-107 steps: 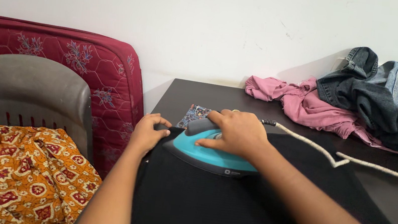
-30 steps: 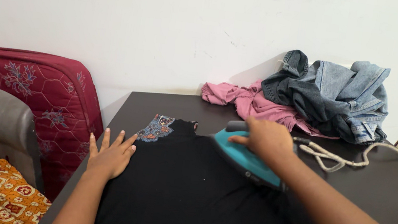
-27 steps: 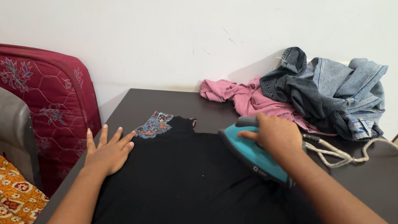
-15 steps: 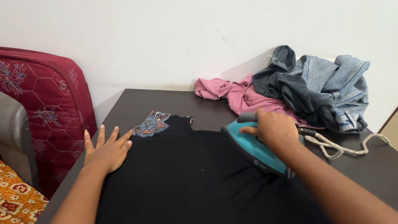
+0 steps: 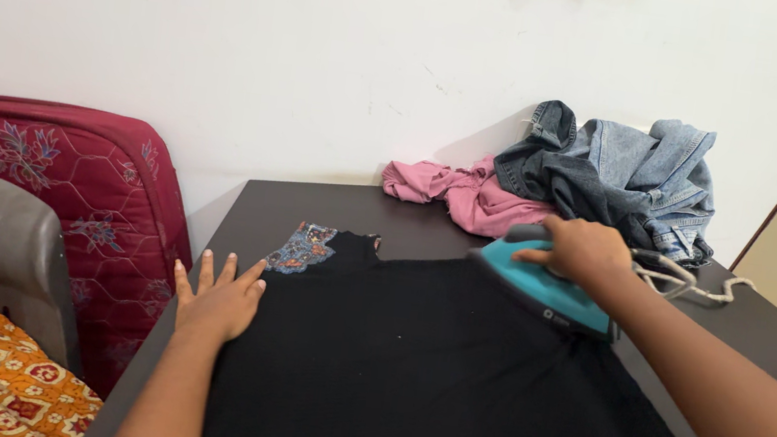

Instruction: The person irons a black patterned dress laid flat on a dark table. They smooth the fabric with their hands, use a teal electric iron to press the body and sleeves, and repeatedly adjust the garment's position to cover different areas.

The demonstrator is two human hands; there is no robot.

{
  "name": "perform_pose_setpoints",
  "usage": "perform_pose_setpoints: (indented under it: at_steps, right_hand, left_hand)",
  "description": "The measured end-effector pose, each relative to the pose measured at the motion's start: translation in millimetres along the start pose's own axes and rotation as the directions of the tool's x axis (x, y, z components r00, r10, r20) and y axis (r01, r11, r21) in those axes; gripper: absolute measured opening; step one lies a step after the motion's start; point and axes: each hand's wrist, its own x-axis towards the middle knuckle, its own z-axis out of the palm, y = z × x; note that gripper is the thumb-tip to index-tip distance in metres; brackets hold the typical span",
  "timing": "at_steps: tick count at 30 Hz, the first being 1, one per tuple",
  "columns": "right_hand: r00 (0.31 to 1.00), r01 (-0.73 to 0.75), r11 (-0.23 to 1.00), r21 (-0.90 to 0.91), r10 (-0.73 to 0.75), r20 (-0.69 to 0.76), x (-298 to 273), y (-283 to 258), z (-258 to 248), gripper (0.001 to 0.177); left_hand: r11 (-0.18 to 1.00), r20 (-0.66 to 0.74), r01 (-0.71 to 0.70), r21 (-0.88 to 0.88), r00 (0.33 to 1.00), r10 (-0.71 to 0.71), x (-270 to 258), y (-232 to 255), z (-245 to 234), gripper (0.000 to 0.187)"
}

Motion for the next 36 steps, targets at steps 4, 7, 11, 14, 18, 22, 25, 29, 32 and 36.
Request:
perform_pose_setpoints:
  at_steps: [4, 7, 11, 14, 18, 22, 25, 29, 32, 36]
  right_hand:
    - [0.998, -0.067, 0.998, -0.004, 0.067, 0.001, 1, 9, -8, 0.089]
    - [0.999, -0.031, 1.000, 0.002, 0.031, 0.027, -8, 7, -23, 0.088]
    - [0.960, 0.267, 0.962, 0.059, -0.260, -0.102, -25, -29, -36, 0.088]
    - [0.818, 0.558, 0.819, 0.136, -0.516, -0.253, -43, -69, -37, 0.088]
    - [0.507, 0.855, 0.507, 0.112, -0.769, -0.390, -69, -123, -33, 0.080]
    - [0.732, 0.656, 0.753, 0.056, -0.617, -0.288, -65, -157, -36, 0.078]
    - [0.804, 0.577, 0.813, 0.079, -0.548, -0.230, -56, -158, -40, 0.081]
    - [0.507, 0.861, 0.480, 0.168, -0.789, -0.346, -51, -124, -39, 0.065]
    - [0.230, 0.960, 0.142, 0.242, -0.891, -0.391, -50, -93, -38, 0.055]
    - [0.265, 0.960, 0.187, 0.208, -0.847, -0.461, -59, -74, -31, 0.053]
  left_hand:
    - [0.993, -0.247, -0.044, 0.111, 0.967, 0.070, -14, 9, -2, 0.050]
    - [0.935, -0.377, -0.138, 0.326, 0.888, 0.263, -16, 15, -9, 0.047]
    - [0.929, -0.280, -0.360, 0.091, 0.886, 0.370, -8, 41, -5, 0.044]
    - [0.907, -0.139, -0.371, -0.198, 0.927, 0.349, -4, 47, 7, 0.046]
    - [0.921, -0.105, -0.354, -0.164, 0.934, 0.341, 4, 26, 17, 0.051]
    - [0.936, -0.036, -0.326, -0.132, 0.945, 0.324, 8, 20, 19, 0.054]
    - [0.940, -0.023, -0.311, -0.141, 0.950, 0.311, 8, 20, 15, 0.054]
    - [0.939, -0.012, -0.320, -0.122, 0.947, 0.321, 8, 20, 11, 0.055]
    - [0.941, -0.001, -0.311, -0.131, 0.949, 0.314, 8, 19, 11, 0.055]
    - [0.945, 0.016, -0.299, -0.130, 0.953, 0.304, 10, 20, 10, 0.054]
